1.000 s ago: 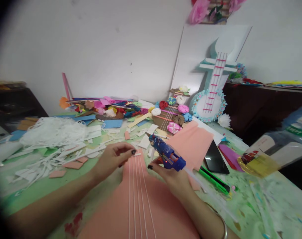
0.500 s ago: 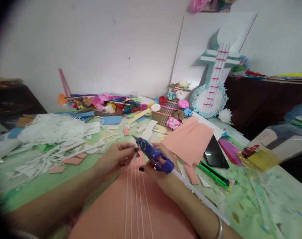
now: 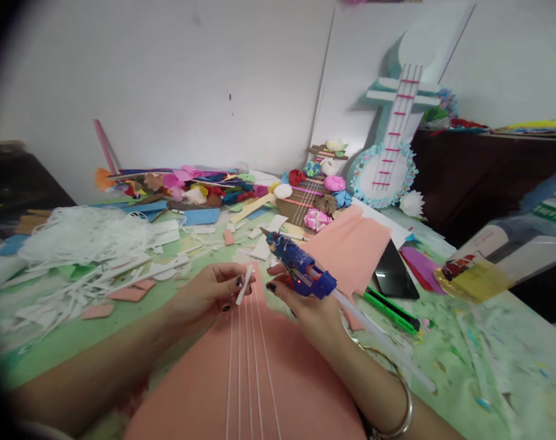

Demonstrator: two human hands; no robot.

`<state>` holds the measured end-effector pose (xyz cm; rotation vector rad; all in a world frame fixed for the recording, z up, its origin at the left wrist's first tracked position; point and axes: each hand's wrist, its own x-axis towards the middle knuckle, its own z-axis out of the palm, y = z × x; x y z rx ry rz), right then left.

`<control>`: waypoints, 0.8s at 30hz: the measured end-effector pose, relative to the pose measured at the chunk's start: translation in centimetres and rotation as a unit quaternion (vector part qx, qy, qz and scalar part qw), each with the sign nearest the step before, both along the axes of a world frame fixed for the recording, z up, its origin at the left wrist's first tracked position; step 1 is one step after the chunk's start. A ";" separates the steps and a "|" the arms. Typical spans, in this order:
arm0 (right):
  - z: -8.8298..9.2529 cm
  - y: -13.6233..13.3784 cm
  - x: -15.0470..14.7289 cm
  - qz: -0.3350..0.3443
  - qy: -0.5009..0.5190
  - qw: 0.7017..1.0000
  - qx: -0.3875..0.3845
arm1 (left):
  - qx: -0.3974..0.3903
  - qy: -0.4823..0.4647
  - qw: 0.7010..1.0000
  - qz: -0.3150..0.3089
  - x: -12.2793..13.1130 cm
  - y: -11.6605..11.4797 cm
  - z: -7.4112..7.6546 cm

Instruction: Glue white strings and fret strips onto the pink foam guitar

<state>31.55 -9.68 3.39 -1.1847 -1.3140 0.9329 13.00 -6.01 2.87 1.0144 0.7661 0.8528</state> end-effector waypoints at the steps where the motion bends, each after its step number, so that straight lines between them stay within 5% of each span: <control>1: 0.1 -0.1 -0.1 0.003 -0.001 1.000 0.002 | 0.003 0.001 1.000 0.000 0.2 -0.2 -0.1; 7: 0.3 -0.6 -0.7 0.037 0.012 0.999 0.032 | 0.051 0.026 0.997 0.049 1.8 -1.4 -0.3; 15: 0.2 -0.4 -1.0 -0.021 -0.053 0.997 0.049 | 0.138 0.074 0.982 0.104 2.2 -2.1 -0.6; 24: 0.7 -0.7 -0.5 -0.019 -0.113 0.992 0.055 | 0.122 0.068 0.986 0.096 2.1 -1.9 -0.6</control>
